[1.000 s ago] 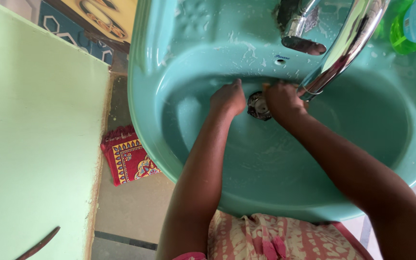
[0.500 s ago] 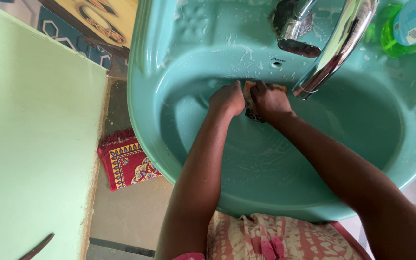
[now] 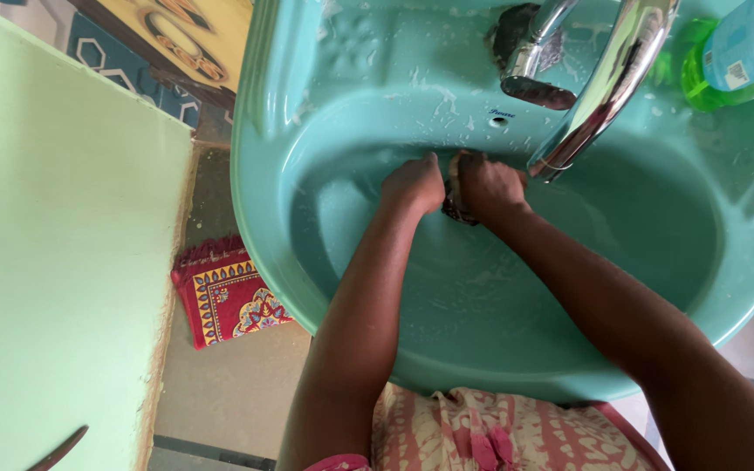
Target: The person scrubs the interior of a teal bathroom sink using a sponge and running water. They wipe the basin, the drain area, and the sides of the sink repeatedly, rinsing the sponge under the faucet to remove soap and debris.
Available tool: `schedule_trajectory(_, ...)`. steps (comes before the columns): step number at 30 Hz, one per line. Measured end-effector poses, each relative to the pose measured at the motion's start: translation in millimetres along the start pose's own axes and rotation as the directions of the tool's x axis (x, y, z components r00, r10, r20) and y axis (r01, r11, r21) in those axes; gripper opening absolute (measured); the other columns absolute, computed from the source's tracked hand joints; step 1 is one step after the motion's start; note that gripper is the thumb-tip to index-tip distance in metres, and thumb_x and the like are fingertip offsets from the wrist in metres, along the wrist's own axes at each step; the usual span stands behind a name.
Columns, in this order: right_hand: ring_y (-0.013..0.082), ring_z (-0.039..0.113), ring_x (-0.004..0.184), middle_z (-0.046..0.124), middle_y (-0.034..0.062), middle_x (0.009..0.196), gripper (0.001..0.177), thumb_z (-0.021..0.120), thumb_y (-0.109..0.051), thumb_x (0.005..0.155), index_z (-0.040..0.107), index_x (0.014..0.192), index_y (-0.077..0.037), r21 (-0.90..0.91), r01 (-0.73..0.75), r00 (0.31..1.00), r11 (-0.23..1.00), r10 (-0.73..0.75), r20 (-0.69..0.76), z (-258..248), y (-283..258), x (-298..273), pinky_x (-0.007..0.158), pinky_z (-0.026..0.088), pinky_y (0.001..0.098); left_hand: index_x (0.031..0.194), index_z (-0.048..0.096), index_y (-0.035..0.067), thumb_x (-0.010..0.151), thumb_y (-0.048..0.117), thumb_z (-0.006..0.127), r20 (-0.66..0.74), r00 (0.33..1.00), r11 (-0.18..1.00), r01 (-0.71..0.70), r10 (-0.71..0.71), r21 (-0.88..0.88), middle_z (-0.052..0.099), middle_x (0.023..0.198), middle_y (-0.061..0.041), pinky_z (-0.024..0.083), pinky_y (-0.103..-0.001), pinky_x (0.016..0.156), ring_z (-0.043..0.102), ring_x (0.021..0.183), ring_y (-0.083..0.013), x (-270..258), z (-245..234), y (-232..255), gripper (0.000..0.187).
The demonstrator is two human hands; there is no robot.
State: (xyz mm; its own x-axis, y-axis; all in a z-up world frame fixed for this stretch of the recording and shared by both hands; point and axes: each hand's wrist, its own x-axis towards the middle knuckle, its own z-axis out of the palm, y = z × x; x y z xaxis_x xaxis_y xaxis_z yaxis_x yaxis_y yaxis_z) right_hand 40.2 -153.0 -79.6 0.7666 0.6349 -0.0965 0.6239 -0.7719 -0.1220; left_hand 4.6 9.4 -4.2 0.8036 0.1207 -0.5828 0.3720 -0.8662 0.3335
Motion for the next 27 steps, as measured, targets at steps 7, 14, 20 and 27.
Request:
schedule_trajectory(7,0.0384,0.074,0.087,0.069,0.0238,0.110,0.032,0.066,-0.016,0.090,0.063,0.116,0.001,-0.049,-0.055,0.998,0.997,0.055,0.002,7.0,9.1,4.6,0.069,0.062,0.0472,0.148,0.049,0.010,0.093,0.009,0.053,-0.012,1.000,1.000,0.021,-0.021,-0.018,0.062,0.142,-0.017,0.052,-0.047,0.106,0.061,0.129,-0.0349,0.3,-3.9,-6.2,0.055)
schedule_trajectory(14,0.0366,0.073,0.087,0.067,0.0220,0.110,0.035,0.070,-0.018,0.082,0.063,0.111,0.001,-0.021,0.056,0.998,0.998,-0.056,-0.016,-7.7,-4.8,3.0,0.067,0.061,0.0478,0.148,0.046,0.012,0.093,0.010,0.053,-0.010,1.000,1.000,-0.015,0.015,-0.023,0.058,0.143,-0.018,0.051,-0.048,0.103,0.060,0.127,-0.0362,2.0,3.6,0.7,0.056)
schedule_trajectory(20,0.0350,0.074,0.089,0.068,0.0234,0.107,0.030,0.069,-0.015,0.088,0.063,0.111,0.003,-0.068,-0.027,0.999,0.997,0.029,0.026,1.8,4.6,2.6,0.071,0.062,0.0437,0.141,0.054,0.009,0.093,0.007,0.053,0.023,0.999,0.999,0.048,-0.048,-0.015,0.065,0.138,-0.017,0.054,-0.048,0.102,0.063,0.126,-0.0353,0.5,-2.7,-7.5,0.048)
schedule_trajectory(27,0.0319,0.073,0.087,0.064,0.0197,0.108,0.028,0.066,-0.017,0.089,0.064,0.111,0.000,-0.097,0.095,0.995,0.991,-0.092,0.034,-1.7,-3.0,-2.7,0.066,0.062,0.0417,0.133,0.057,0.009,0.092,0.010,0.056,-0.006,1.000,1.000,-0.008,0.008,-0.019,0.063,0.137,-0.018,0.052,-0.048,0.102,0.062,0.124,-0.0361,2.8,4.5,1.8,0.041)
